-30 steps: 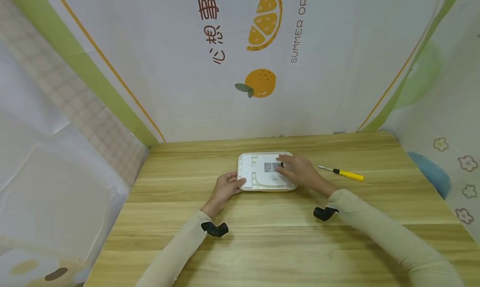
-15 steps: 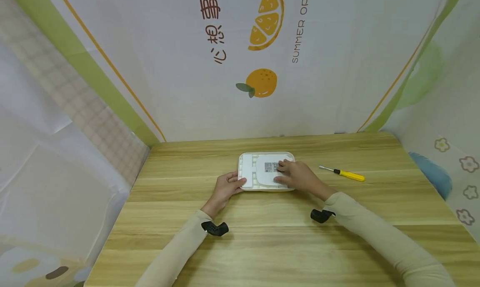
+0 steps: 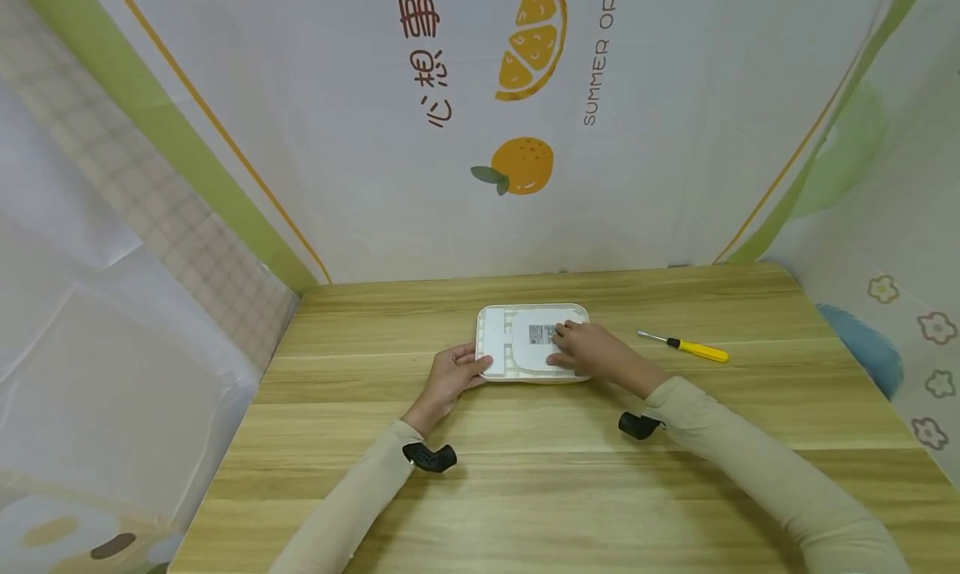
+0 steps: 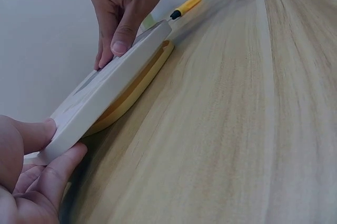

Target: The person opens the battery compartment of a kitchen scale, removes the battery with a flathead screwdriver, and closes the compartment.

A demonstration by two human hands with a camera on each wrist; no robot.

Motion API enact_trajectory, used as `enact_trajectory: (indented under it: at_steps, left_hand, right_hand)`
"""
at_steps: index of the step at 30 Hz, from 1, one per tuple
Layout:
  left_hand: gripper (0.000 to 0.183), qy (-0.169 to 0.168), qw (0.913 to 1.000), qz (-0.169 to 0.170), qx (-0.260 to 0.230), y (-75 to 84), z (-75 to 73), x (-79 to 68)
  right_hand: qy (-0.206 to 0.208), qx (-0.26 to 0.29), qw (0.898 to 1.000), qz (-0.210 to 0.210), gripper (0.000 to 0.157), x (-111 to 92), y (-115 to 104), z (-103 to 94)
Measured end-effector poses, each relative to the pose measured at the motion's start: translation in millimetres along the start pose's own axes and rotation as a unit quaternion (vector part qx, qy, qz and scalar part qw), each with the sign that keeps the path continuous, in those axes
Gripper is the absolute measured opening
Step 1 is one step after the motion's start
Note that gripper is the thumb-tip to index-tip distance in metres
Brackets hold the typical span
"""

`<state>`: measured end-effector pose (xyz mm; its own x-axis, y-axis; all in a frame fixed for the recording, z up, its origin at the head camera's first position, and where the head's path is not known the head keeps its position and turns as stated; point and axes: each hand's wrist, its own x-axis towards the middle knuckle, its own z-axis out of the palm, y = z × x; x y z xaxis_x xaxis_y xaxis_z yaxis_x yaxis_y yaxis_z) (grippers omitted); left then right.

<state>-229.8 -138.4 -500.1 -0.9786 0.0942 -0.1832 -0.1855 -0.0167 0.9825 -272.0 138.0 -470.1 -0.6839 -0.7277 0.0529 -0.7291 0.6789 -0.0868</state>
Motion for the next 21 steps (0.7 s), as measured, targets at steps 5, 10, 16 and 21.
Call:
enact_trajectory:
  at_steps: [5,10,16,21]
  left_hand:
    - [0.046,0.001,1.0,-0.001,0.001,-1.6,0.1,1.8]
    - [0.047,-0.001,1.0,-0.001,0.004,-2.6,-0.2,2.7]
    - [0.046,-0.005,1.0,-0.001,0.004,-2.3,-0.2,3.2]
    - [0.047,-0.008,1.0,0.001,0.003,-2.0,-0.9,3.2]
  right_hand:
    - [0.042,-0.053,0.996,-0.059,0.043,-4.1,0.3,4.1]
    - [0.103,-0.132,0.979,-0.113,0.04,-6.7,1.2,10.8]
    - [0.109,-0.196,0.965,-0.133,0.04,-9.1,-1.6,10.3]
    - [0.124,-0.246,0.95,-0.146,0.038,-9.4,-1.3,14.1]
